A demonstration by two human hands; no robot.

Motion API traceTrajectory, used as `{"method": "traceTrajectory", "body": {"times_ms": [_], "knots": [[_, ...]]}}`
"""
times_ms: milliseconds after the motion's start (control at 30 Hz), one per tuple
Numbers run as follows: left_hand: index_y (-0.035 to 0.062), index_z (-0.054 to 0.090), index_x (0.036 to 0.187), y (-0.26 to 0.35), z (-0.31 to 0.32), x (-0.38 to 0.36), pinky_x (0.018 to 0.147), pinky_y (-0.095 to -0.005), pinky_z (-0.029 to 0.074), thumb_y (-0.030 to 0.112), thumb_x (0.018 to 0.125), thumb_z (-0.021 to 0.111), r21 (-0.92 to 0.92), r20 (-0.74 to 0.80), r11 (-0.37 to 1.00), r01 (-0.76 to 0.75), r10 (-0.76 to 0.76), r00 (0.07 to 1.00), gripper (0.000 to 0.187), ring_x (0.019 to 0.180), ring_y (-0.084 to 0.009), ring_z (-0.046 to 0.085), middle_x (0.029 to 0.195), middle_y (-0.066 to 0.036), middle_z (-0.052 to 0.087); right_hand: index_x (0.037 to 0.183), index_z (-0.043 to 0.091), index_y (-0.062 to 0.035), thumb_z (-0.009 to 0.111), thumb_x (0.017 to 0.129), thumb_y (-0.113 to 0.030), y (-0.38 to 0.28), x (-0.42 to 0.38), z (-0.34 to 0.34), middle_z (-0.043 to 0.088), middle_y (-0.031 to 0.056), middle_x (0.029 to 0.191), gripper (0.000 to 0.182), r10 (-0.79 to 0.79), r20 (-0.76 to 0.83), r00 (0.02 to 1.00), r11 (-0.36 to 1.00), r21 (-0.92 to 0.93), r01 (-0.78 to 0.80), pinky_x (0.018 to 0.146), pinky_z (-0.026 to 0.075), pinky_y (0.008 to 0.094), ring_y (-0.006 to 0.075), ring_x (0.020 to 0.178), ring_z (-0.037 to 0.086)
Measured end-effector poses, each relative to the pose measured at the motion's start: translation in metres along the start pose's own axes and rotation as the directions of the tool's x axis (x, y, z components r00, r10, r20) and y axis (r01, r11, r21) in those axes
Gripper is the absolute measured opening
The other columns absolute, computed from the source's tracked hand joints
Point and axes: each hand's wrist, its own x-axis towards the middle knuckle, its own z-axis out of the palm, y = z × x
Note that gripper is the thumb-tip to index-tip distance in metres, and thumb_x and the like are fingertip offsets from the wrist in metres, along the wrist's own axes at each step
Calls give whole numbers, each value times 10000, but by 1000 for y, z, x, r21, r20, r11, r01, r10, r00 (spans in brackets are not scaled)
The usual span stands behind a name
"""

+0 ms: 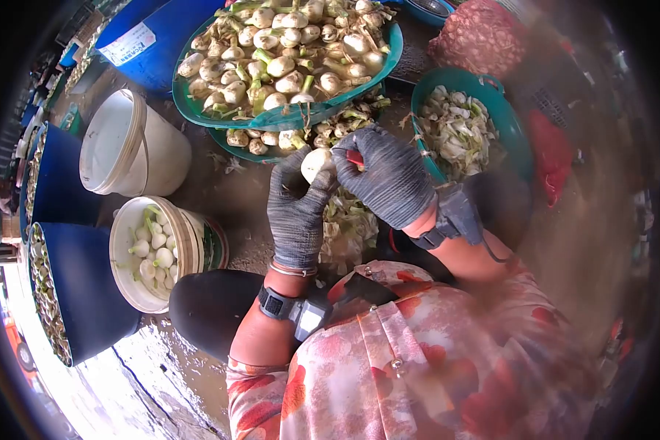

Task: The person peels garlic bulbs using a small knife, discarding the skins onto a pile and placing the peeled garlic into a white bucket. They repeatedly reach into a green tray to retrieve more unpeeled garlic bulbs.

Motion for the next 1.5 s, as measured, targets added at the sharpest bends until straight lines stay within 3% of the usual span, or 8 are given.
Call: {"method": "traceTrajectory", "body": {"times_ms": [200, 367, 567, 700, 833, 1033, 1267, 1500], "knots": [[25, 500, 1327, 13, -5, -10, 926, -345, 537, 188, 923, 693, -70, 163, 998, 0, 12, 987, 477, 1066, -195, 608, 1187, -104, 600, 845, 586, -21, 676, 896, -198, 24, 8, 1, 585, 100, 695, 205, 225, 82, 971, 896, 374, -239, 623, 475, 348, 207, 618, 531], [17, 479, 1331, 4, -22, -1, 885, -345, 560, 192, 934, 676, -234, 141, 972, 6, 27, 990, 477, 1056, -209, 616, 1184, -121, 592, 907, 639, -26, 676, 912, -167, 54, 16, -7, 651, 66, 786, 145, 488, 107, 866, 844, 198, -499, 669, 491, 321, 140, 696, 582], [27, 488, 1310, 0, -11, -5, 855, -322, 543, 115, 919, 682, -73, 21, 997, 4, -3, 1000, 445, 1024, -185, 611, 1158, -111, 597, 903, 649, -41, 723, 857, -175, -4, -7, -8, 662, 128, 811, 161, -18, 59, 998, 993, 116, 11, 661, 523, 348, 253, 714, 655], [35, 536, 1281, -3, -12, -7, 853, -277, 535, 101, 916, 682, 105, 16, 987, -121, 120, 993, 399, 1030, -139, 602, 1167, -66, 618, 867, 630, -79, 724, 813, -218, -11, -7, 3, 651, 132, 819, 177, 33, -1, 999, 999, 18, -33, 650, 518, 432, 345, 732, 639], [64, 504, 1324, 5, -13, -11, 889, -334, 539, 190, 894, 720, -26, 102, 1000, 15, -12, 995, 498, 1003, -179, 618, 1159, -80, 611, 883, 616, -59, 676, 839, -230, 18, 6, 7, 652, 164, 762, 187, 238, 53, 970, 931, 272, -244, 654, 512, 438, 397, 721, 624], [41, 422, 1406, 0, -28, 0, 875, -367, 539, 295, 880, 697, -482, 347, 823, 301, -136, 928, 646, 1029, -210, 605, 1227, -124, 580, 918, 645, -16, 611, 940, -287, 90, 25, -12, 681, 185, 829, 274, 408, -54, 911, 913, 19, -407, 700, 522, 408, 342, 776, 668], [36, 354, 1460, 3, -16, -5, 818, -389, 566, 311, 843, 730, -283, 382, 896, 344, -224, 897, 773, 880, -178, 618, 1049, -83, 614, 993, 692, -115, 678, 851, -245, 13, 6, -30, 701, 76, 937, 193, -293, 263, 919, 956, 78, 282, 741, 543, 400, 290, 838, 680], [46, 403, 1451, 0, -26, -5, 847, -286, 496, 398, 877, 692, 31, 426, 951, 307, -291, 857, 733, 933, -122, 565, 1037, -30, 583, 968, 696, -131, 729, 786, -220, 12, -3, -28, 698, 74, 933, 205, -195, 410, 891, 976, -12, 219, 733, 532, 384, 279, 834, 675]]}}
